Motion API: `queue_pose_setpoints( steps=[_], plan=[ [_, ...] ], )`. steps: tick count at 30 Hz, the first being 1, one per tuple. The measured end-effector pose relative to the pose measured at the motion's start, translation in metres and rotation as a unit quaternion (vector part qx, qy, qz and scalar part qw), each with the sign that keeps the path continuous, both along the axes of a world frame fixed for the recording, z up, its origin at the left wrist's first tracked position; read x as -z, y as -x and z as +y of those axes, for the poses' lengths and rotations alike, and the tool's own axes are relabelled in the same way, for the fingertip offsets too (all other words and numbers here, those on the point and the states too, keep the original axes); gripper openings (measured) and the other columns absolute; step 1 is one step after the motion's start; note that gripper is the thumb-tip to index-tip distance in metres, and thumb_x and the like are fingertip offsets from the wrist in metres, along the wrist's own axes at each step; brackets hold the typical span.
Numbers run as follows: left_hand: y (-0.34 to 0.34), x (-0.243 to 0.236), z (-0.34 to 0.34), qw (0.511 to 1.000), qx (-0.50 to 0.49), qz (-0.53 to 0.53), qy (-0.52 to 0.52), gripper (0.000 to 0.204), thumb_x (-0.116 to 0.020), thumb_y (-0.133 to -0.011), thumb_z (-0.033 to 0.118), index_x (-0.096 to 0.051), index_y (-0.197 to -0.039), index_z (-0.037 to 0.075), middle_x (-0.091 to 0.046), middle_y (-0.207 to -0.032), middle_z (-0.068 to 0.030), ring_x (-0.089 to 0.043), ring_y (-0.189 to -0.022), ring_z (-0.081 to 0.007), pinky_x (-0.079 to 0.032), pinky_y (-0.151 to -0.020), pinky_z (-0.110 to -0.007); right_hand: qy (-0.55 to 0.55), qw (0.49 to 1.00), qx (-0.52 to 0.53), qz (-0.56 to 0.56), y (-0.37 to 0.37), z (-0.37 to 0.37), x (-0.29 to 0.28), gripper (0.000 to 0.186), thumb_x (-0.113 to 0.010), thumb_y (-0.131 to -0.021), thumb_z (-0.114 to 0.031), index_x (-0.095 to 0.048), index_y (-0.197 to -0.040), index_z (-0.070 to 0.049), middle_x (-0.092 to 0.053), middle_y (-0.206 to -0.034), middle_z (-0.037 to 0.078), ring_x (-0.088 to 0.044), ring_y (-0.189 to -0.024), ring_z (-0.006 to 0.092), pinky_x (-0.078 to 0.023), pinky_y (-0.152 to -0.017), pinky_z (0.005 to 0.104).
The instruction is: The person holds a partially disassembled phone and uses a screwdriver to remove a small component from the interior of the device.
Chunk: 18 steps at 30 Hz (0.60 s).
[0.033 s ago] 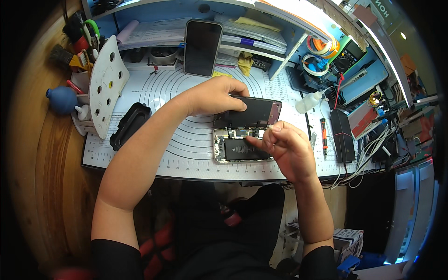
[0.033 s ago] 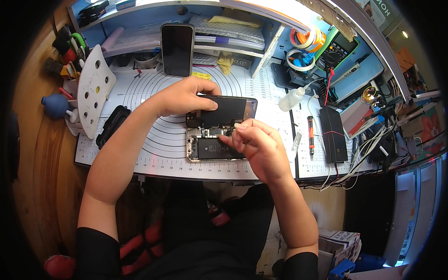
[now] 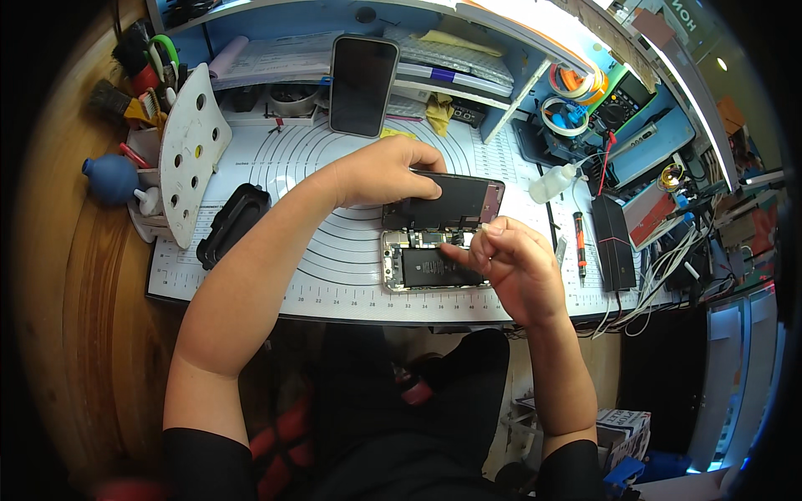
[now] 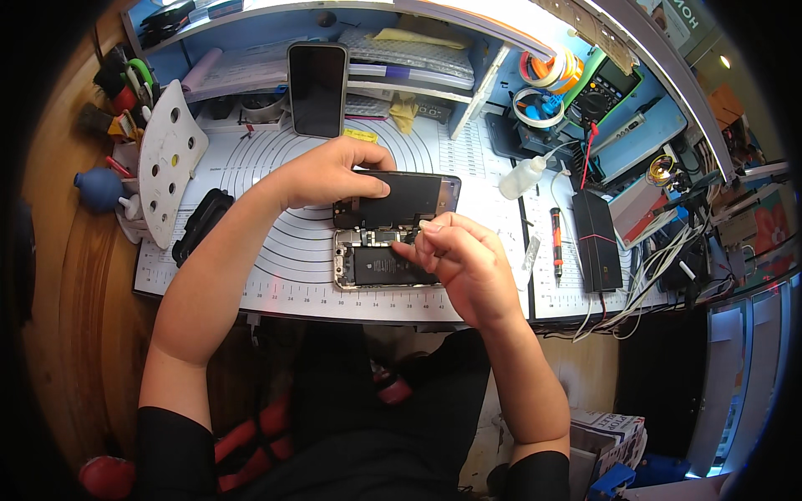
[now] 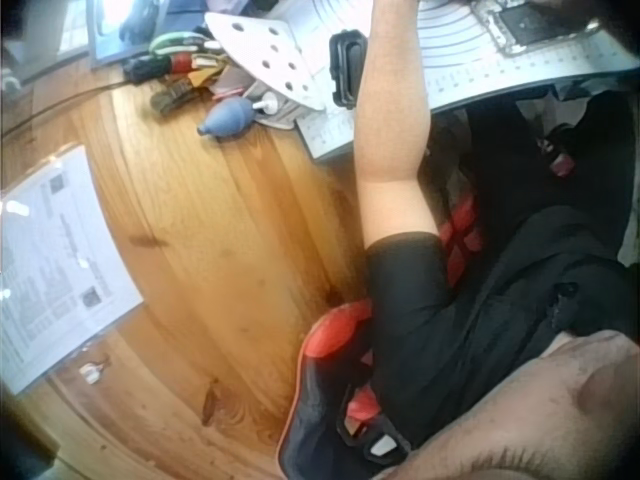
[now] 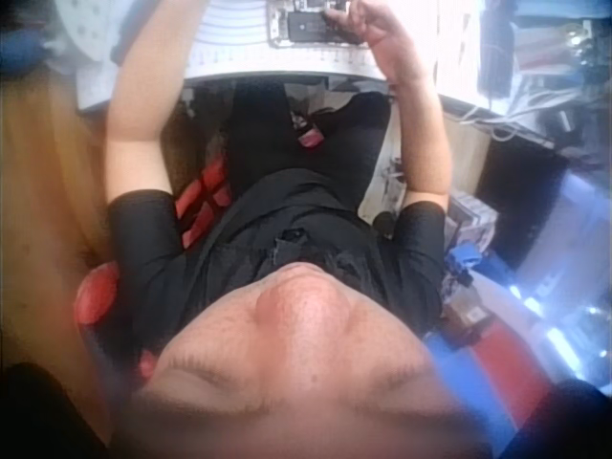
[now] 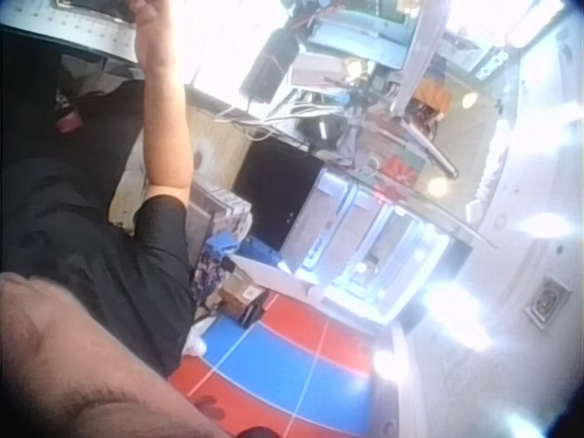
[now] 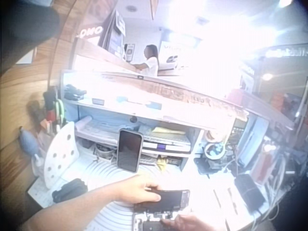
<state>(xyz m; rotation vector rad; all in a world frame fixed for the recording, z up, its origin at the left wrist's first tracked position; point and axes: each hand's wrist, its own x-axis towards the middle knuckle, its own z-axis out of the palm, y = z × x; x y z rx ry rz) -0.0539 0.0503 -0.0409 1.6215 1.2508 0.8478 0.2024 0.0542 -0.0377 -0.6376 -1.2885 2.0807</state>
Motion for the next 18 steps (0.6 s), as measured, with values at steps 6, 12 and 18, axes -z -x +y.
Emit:
queue_pose_setpoints(
  steps=[6,12,18],
  plan=[
    [0.001,0.003,0.002,1.000,0.000,0.008,-0.004,0.020,-0.071,-0.088,0.014,-0.070,-0.103,0.001,-0.065,-0.088,-0.0024,-0.061,-0.074,-0.0088,-0.051,-0.066,-0.025,-0.003,1.000,0.003,-0.010,0.000,0.001,0.002,0.018,-0.056,-0.099,-0.011,-0.059,-0.084,-0.002,-0.054,-0.077,0.004,-0.053,-0.075,0.0139,-0.051,-0.103,0.0456],
    [0.001,0.004,0.002,0.999,0.002,0.013,-0.032,0.020,-0.071,-0.088,0.014,-0.070,-0.103,0.001,-0.065,-0.088,-0.0029,-0.061,-0.076,-0.0091,-0.051,-0.067,-0.026,-0.011,1.000,0.014,-0.008,-0.004,0.002,-0.003,0.017,-0.055,-0.098,-0.011,-0.059,-0.085,-0.002,-0.054,-0.078,0.004,-0.054,-0.075,0.0143,-0.051,-0.104,0.0470],
    [-0.001,-0.001,0.000,1.000,-0.005,0.021,-0.006,0.019,-0.071,-0.088,0.014,-0.070,-0.102,0.001,-0.065,-0.088,-0.0028,-0.061,-0.077,-0.0094,-0.050,-0.068,-0.026,-0.029,0.999,0.023,0.021,-0.015,0.013,-0.003,0.017,-0.052,-0.099,-0.011,-0.057,-0.085,-0.003,-0.054,-0.077,0.004,-0.055,-0.075,0.0141,-0.050,-0.105,0.0498]
  ],
)
